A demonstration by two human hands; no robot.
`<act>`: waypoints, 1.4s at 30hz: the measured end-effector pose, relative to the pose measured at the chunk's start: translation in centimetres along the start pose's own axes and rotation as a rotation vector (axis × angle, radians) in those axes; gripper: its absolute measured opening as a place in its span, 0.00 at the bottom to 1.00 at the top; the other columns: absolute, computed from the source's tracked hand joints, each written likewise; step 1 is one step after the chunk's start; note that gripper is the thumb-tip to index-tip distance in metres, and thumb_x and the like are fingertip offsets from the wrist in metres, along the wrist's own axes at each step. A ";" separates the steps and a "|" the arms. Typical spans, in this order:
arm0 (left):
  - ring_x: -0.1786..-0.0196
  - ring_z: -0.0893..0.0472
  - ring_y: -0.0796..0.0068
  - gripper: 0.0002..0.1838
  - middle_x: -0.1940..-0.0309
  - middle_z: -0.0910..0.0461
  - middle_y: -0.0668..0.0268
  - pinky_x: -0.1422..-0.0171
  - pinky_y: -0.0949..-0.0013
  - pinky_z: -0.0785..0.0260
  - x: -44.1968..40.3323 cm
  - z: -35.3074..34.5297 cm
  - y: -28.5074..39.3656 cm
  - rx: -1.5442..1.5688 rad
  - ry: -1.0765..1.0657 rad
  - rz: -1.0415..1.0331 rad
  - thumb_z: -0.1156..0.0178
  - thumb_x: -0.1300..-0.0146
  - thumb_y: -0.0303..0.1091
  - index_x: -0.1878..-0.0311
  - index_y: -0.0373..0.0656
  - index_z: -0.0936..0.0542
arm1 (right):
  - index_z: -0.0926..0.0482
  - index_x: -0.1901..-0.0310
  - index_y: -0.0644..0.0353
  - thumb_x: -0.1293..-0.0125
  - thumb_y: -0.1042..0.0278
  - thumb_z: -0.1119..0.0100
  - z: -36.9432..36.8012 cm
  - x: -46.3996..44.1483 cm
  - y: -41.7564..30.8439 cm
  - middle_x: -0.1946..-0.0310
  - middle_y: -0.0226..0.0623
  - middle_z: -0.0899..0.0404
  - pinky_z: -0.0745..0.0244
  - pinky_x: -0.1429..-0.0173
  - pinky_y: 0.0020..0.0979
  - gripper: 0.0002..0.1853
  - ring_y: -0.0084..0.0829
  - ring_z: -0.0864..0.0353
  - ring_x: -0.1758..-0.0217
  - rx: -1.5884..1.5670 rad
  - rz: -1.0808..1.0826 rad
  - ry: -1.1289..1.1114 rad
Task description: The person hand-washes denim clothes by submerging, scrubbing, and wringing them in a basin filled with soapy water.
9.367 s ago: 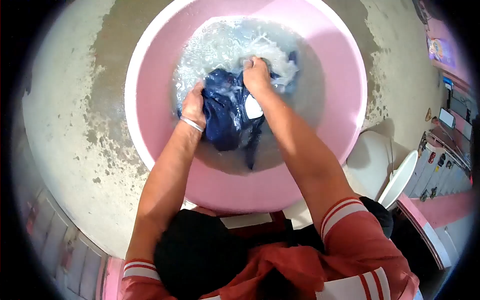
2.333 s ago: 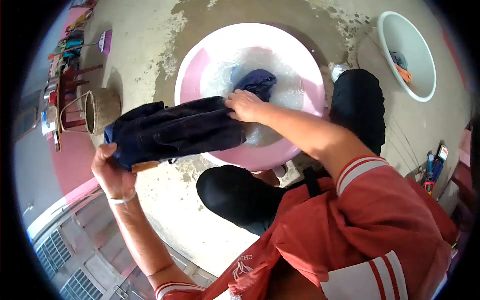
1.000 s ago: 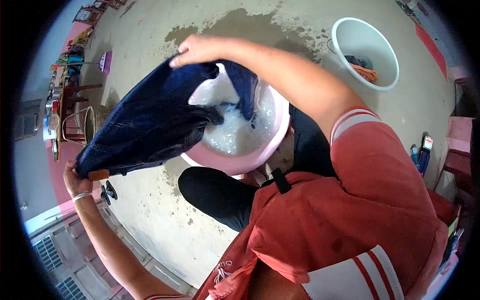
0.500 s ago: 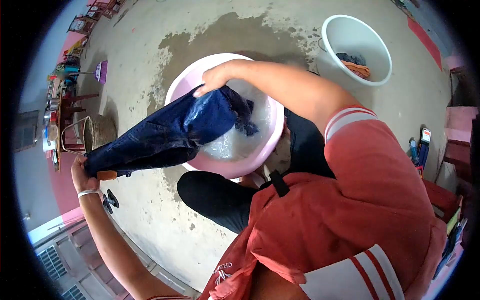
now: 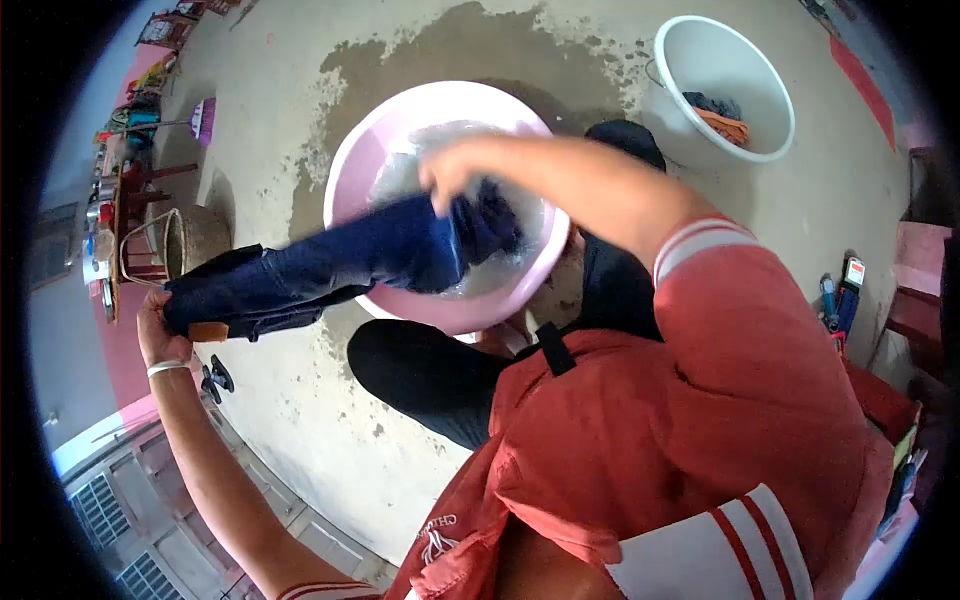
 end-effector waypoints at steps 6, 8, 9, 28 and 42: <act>0.64 0.17 0.59 0.07 0.69 0.18 0.55 0.51 0.60 0.23 -3.9 2.6 -3.2 0.106 -0.019 0.033 0.47 0.51 0.27 0.69 0.36 0.23 | 0.19 0.62 0.53 0.46 0.59 0.35 10.1 2.9 1.9 0.61 0.39 0.18 0.26 0.53 0.45 0.11 0.43 0.19 0.54 0.235 -0.264 0.589; 0.65 0.17 0.60 0.06 0.70 0.18 0.56 0.53 0.61 0.23 -3.9 0.0 -4.4 0.125 -0.026 0.030 0.48 0.50 0.27 0.70 0.36 0.23 | 0.16 0.64 0.56 0.47 0.72 0.44 8.4 3.2 1.4 0.56 0.44 0.18 0.23 0.51 0.43 0.10 0.41 0.19 0.49 0.473 -0.270 0.323; 0.65 0.17 0.60 0.06 0.70 0.18 0.56 0.53 0.61 0.23 -4.7 -0.5 -4.5 0.134 -0.032 0.026 0.48 0.50 0.27 0.70 0.36 0.23 | 0.16 0.64 0.56 0.49 0.73 0.45 9.3 3.3 1.7 0.57 0.43 0.18 0.24 0.52 0.43 0.11 0.41 0.19 0.50 0.519 -0.250 0.454; 0.78 0.25 0.72 0.16 0.71 0.23 0.65 0.75 0.74 0.28 -7.6 -8.5 -50.7 -0.245 -0.266 0.631 0.40 0.38 0.46 0.58 0.43 0.23 | 0.27 0.60 0.58 0.44 0.62 0.40 -2.7 9.1 16.6 0.64 0.46 0.20 0.26 0.57 0.46 0.13 0.47 0.20 0.58 0.481 -0.341 0.145; 0.65 0.19 0.66 0.23 0.64 0.21 0.57 0.64 0.65 0.23 -7.8 -10.4 -55.8 -0.396 -0.126 0.529 0.31 0.48 0.35 0.54 0.30 0.26 | 0.22 0.61 0.60 0.41 0.65 0.43 -6.7 19.9 25.0 0.70 0.42 0.20 0.27 0.60 0.36 0.10 0.39 0.20 0.68 -0.409 -0.746 1.048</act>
Point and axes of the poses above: each hand's wrist, its own x-axis away from the middle knuckle, its own z-axis out of the back of the hand, y = z × x, the point moved 6 cm from there along -x, towards the middle knuckle
